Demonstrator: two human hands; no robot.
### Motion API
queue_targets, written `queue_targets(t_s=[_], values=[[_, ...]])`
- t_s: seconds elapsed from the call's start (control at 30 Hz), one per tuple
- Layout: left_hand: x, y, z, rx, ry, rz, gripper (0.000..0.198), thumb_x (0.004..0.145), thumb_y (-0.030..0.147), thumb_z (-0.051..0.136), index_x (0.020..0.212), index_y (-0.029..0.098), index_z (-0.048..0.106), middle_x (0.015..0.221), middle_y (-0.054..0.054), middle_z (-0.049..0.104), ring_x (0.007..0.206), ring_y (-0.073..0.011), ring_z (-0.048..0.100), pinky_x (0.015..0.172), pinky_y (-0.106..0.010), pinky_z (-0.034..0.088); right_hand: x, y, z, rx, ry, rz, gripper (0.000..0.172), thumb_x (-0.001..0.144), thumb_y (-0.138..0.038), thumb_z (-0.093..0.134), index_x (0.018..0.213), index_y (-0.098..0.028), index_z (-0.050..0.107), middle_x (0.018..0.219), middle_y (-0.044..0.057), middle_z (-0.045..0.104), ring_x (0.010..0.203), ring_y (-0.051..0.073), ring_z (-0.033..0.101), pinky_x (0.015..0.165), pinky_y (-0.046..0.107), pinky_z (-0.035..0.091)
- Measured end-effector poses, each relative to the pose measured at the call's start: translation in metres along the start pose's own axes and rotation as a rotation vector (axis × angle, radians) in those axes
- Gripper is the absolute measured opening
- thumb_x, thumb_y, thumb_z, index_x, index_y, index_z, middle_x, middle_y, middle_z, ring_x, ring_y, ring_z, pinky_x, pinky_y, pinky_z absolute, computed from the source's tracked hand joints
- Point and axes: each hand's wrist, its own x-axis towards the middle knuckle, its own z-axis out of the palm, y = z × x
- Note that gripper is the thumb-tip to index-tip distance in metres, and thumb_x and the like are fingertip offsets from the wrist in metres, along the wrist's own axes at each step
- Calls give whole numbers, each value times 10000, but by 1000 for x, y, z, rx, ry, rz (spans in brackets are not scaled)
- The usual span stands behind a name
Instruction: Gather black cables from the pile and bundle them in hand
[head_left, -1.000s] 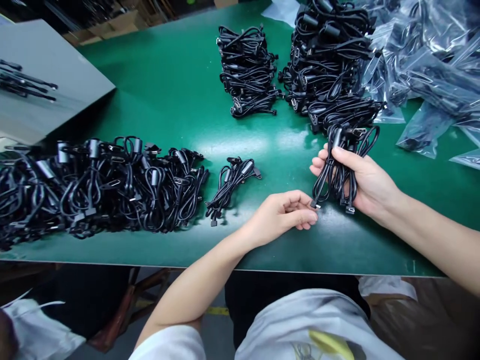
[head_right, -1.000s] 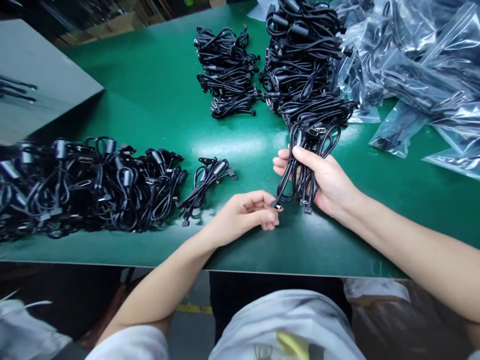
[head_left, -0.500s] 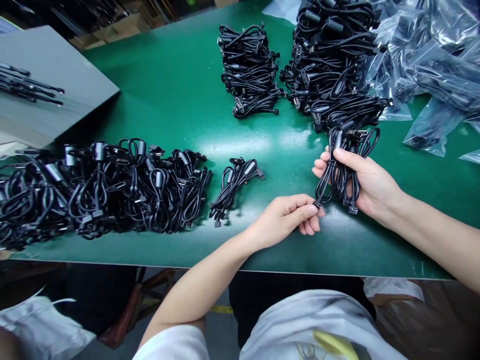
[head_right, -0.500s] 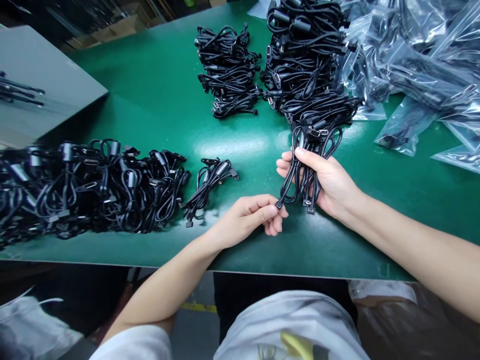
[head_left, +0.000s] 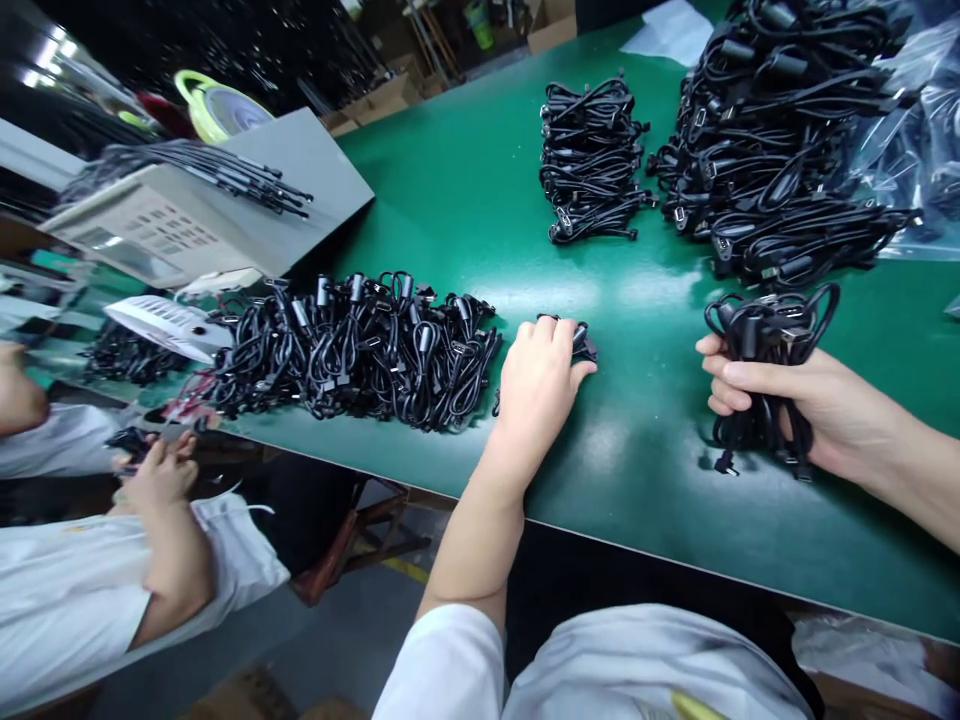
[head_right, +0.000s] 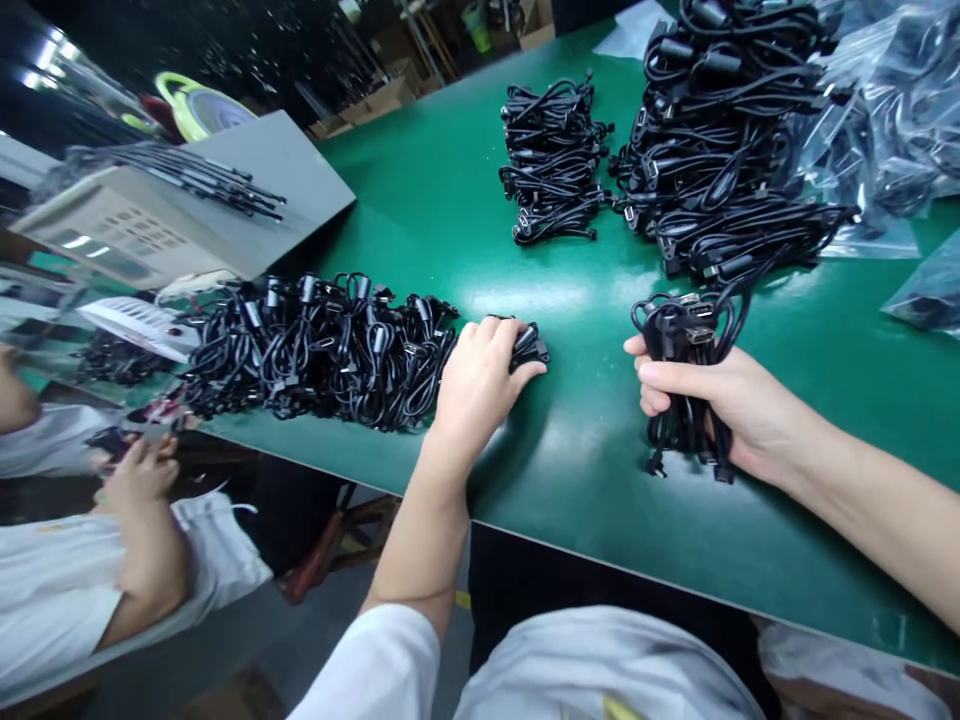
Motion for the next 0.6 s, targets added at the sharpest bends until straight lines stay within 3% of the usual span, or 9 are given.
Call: queue_targets(t_s=[0.07, 0.13, 0.2, 0.27, 0.37, 0.5, 0.6], values=[[0, -2, 2, 21, -21, -2, 220, 809, 183, 745, 1000, 165, 640, 973, -90, 624, 937, -244, 515, 869, -366, 410, -2, 3, 1, -35, -24, 10, 190, 816, -237, 799, 977, -194, 707, 653, -23, 548, 574, 101, 513, 542, 241, 416], [-2, 0, 1, -137, -13, -6, 161, 846, 193, 705, 996, 177, 647, 938, -64, 620, 875, -207, 524, 843, -344, 417, -3, 6, 3, -38, -50, 23, 124, 829, -240, 783, 876, -182, 683, 658, -16, 574, 579, 102, 523, 541, 234, 417], [-4, 6, -2, -463, -17, -44, 171, 857, 260, 707, 1004, 196, 645, 891, -29, 615, 792, -160, 529, 783, -300, 436, -3, 9, 5, -21, -68, 34, 144, 809, -263, 801, 820, -173, 688, 726, 9, 645, 649, 124, 593, 591, 233, 472], [-6, 12, -3, -839, -61, -103, 226, 838, 325, 737, 1003, 205, 639, 882, -11, 625, 762, -129, 551, 744, -259, 455, -2, 12, 8, 11, -78, 35, 185, 766, -282, 839, 881, -176, 740, 920, 51, 731, 830, 173, 679, 743, 272, 545], [-9, 22, 5, -1218, -177, -166, 295, 763, 325, 811, 957, 197, 629, 917, -6, 658, 799, -114, 600, 763, -235, 485, -3, 18, 11, 38, -103, 42, 315, 726, -290, 873, 1015, -208, 779, 1142, 73, 748, 1057, 228, 688, 954, 353, 526], [-12, 33, 19, -1385, -351, -214, 309, 739, 331, 830, 898, 186, 608, 834, 7, 658, 730, -107, 609, 731, -249, 509, -6, 25, 15, -9, -122, 21, 345, 690, -296, 899, 1000, -204, 779, 1039, 65, 775, 962, 227, 709, 893, 349, 535], [-13, 37, 22, -1405, -378, -246, 331, 717, 347, 846, 885, 182, 614, 826, 6, 659, 738, -109, 614, 753, -260, 516, -7, 27, 16, -3, -157, 39, 317, 696, -294, 897, 967, -186, 775, 952, 60, 773, 862, 205, 709, 819, 325, 548]])
